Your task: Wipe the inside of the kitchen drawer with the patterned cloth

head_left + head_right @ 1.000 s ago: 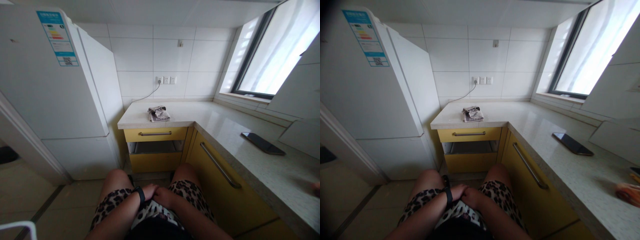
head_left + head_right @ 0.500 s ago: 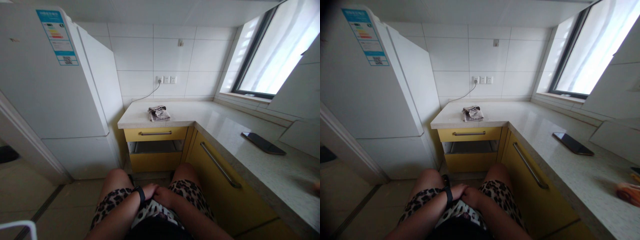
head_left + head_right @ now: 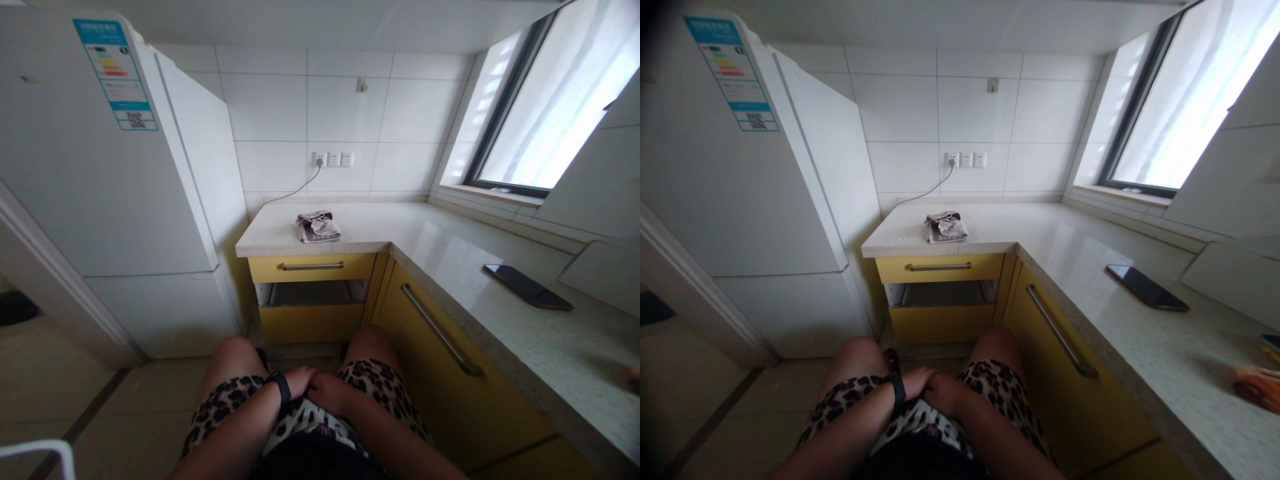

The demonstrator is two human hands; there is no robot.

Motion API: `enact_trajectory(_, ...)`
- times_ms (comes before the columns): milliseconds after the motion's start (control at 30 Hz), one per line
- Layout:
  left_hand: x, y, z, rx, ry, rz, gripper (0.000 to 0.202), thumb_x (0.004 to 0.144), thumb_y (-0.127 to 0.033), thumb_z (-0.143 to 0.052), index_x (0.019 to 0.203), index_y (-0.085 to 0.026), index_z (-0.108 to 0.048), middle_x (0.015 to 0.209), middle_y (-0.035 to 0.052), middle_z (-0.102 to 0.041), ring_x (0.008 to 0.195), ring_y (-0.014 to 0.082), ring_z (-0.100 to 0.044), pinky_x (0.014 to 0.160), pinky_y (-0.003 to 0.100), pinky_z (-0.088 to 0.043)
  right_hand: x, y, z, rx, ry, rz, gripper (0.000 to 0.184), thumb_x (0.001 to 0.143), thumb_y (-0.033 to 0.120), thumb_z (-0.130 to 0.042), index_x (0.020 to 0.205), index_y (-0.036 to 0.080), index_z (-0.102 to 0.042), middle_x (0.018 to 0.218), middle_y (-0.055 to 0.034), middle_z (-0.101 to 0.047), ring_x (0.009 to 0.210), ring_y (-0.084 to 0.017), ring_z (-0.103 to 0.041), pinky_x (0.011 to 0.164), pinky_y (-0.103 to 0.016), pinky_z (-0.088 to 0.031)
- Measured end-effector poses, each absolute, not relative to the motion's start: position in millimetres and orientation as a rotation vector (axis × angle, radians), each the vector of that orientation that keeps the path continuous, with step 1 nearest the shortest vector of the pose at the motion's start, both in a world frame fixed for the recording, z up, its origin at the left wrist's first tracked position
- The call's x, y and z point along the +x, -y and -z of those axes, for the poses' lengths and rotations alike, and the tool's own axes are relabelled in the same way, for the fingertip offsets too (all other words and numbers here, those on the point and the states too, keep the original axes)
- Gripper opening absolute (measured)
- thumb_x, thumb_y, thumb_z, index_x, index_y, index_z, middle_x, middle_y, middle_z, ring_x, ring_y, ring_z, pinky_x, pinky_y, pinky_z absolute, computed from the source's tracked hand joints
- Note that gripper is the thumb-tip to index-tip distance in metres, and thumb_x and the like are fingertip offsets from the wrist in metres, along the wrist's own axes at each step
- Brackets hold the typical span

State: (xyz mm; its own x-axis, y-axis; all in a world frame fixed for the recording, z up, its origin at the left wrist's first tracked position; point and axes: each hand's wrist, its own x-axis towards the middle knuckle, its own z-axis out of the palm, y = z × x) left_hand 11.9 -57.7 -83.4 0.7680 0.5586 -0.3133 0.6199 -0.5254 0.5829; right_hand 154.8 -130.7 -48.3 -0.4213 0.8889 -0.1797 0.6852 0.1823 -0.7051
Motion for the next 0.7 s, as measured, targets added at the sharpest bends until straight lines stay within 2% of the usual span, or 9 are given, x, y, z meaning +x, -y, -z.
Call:
enact_trajectory(167, 11.7, 57.7, 82.8, 2.254, -0.865, 0.103, 0.034, 0.094, -0.019, -0.042, 0.117, -0.012, -0.067, 0.129, 0.0145, -0.064, 0.124, 0.0261, -0.058, 0.106, 0.036, -0.041, 155.2, 130.8, 48.5, -1.501, 2.186, -1.075, 0.04, 0.087, 0.024, -0.049, 0.115, 0.014, -0.075, 0.121, -0.0122, -0.069, 0.109, -0.024, -0.066, 0.097, -0.031, -0.048)
enact_trajectory(367, 11.7, 57.5, 83.7, 2.226, -0.861, 0.079, 0.038, 0.092, -0.018, -0.043, 0.122, -0.008, -0.065, 0.132, 0.0188, -0.061, 0.127, 0.0287, -0.056, 0.108, 0.037, -0.039, 154.2, 132.3, 45.2, -1.501, 2.16, -1.094, 0.038, 0.087, 0.025, -0.051, 0.114, 0.014, -0.075, 0.118, -0.0119, -0.07, 0.107, -0.023, -0.067, 0.095, -0.03, -0.048)
enact_trajectory(500, 11.4, 51.5, 86.2, 2.153, -0.855, 0.049, 0.036, 0.093, -0.02, -0.04, 0.114, -0.011, -0.068, 0.127, 0.0146, -0.064, 0.123, 0.0256, -0.058, 0.106, 0.035, -0.039, 153.6, 130.0, 43.2, -1.492, 2.127, -1.148, 0.036, 0.087, 0.022, -0.051, 0.112, 0.016, -0.075, 0.115, -0.0087, -0.071, 0.105, -0.022, -0.066, 0.093, -0.028, -0.047)
enact_trajectory(567, 10.3, 46.0, 86.7, 2.095, -0.855, 0.038, 0.039, 0.094, -0.024, -0.034, 0.105, -0.011, -0.069, 0.116, 0.0133, -0.068, 0.112, 0.0243, -0.063, 0.097, 0.033, -0.046, 155.6, 125.8, 41.6, -1.505, 2.1, -1.193, 0.033, 0.086, 0.021, -0.051, 0.106, 0.014, -0.076, 0.105, -0.008, -0.073, 0.096, -0.021, -0.067, 0.087, -0.027, -0.048)
enact_trajectory(633, 9.0, 38.6, 86.0, 1.995, -0.877, 0.024, 0.045, 0.096, -0.03, -0.028, 0.1, -0.012, -0.068, 0.101, 0.0125, -0.07, 0.094, 0.0237, -0.067, 0.076, 0.032, -0.05, 160.9, 118.9, 37.3, -1.523, 2.068, -1.232, 0.029, 0.086, 0.022, -0.051, 0.097, 0.013, -0.076, 0.093, -0.0071, -0.073, 0.085, -0.019, -0.066, 0.076, -0.026, -0.048)
enact_trajectory(700, 8.3, 28.6, 84.1, 1.809, -0.939, -0.024, 0.044, 0.094, -0.036, -0.03, 0.1, -0.012, -0.066, 0.094, 0.0115, -0.069, 0.08, 0.0225, -0.066, 0.06, 0.028, -0.046, 170.1, 109.0, 28.8, -1.538, 2.024, -1.242, 0.029, 0.086, 0.022, -0.05, 0.095, 0.012, -0.076, 0.088, -0.0059, -0.072, 0.08, -0.018, -0.064, 0.069, -0.024, -0.046)
